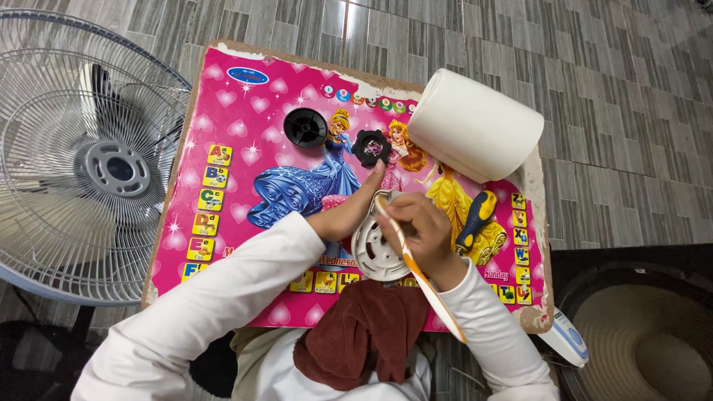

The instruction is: Applying a substance to a plastic appliance component using a small brush on a work table

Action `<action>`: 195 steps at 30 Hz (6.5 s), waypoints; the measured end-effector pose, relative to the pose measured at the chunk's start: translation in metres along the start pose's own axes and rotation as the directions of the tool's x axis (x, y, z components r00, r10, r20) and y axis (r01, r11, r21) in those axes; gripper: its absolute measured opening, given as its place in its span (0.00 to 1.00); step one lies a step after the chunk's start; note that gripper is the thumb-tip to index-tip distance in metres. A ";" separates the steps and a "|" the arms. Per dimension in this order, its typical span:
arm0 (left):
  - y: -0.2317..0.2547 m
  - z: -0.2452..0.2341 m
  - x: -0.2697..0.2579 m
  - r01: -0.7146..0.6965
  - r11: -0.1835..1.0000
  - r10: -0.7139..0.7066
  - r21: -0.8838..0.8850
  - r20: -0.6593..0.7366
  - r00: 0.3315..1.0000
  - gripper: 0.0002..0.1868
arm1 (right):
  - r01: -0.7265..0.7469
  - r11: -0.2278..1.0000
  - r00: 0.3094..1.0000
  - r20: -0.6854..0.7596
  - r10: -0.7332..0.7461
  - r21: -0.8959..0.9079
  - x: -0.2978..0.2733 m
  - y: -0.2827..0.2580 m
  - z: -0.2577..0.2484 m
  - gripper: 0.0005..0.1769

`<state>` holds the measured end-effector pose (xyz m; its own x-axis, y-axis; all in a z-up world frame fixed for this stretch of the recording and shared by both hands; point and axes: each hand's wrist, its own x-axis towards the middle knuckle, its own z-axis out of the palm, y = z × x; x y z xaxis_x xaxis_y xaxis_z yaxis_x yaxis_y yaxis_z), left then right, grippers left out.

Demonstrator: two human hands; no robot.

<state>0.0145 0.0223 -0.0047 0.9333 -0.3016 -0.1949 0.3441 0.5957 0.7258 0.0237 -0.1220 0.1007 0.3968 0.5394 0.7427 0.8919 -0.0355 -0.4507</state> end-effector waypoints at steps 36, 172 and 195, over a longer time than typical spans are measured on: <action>0.060 0.054 -0.051 0.035 0.996 -0.024 0.082 -0.133 0.991 0.24 | -0.490 0.705 0.792 -0.075 0.605 0.513 0.010 0.004 -0.027 0.13; 0.038 0.005 -0.025 -0.265 0.695 0.166 0.668 0.210 0.964 0.11 | -0.171 0.946 0.966 -0.143 0.216 0.275 -0.011 0.047 -0.016 0.18; 0.024 0.000 -0.017 -0.235 0.656 0.162 0.717 0.170 0.972 0.12 | -0.221 0.914 0.965 -0.059 0.255 0.340 -0.011 0.056 -0.012 0.10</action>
<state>0.0074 0.0415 0.0166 0.9454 -0.3233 0.0406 -0.0674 -0.0722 0.9951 0.0716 -0.1398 0.0736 0.6234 0.4622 0.6307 0.6539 0.1342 -0.7446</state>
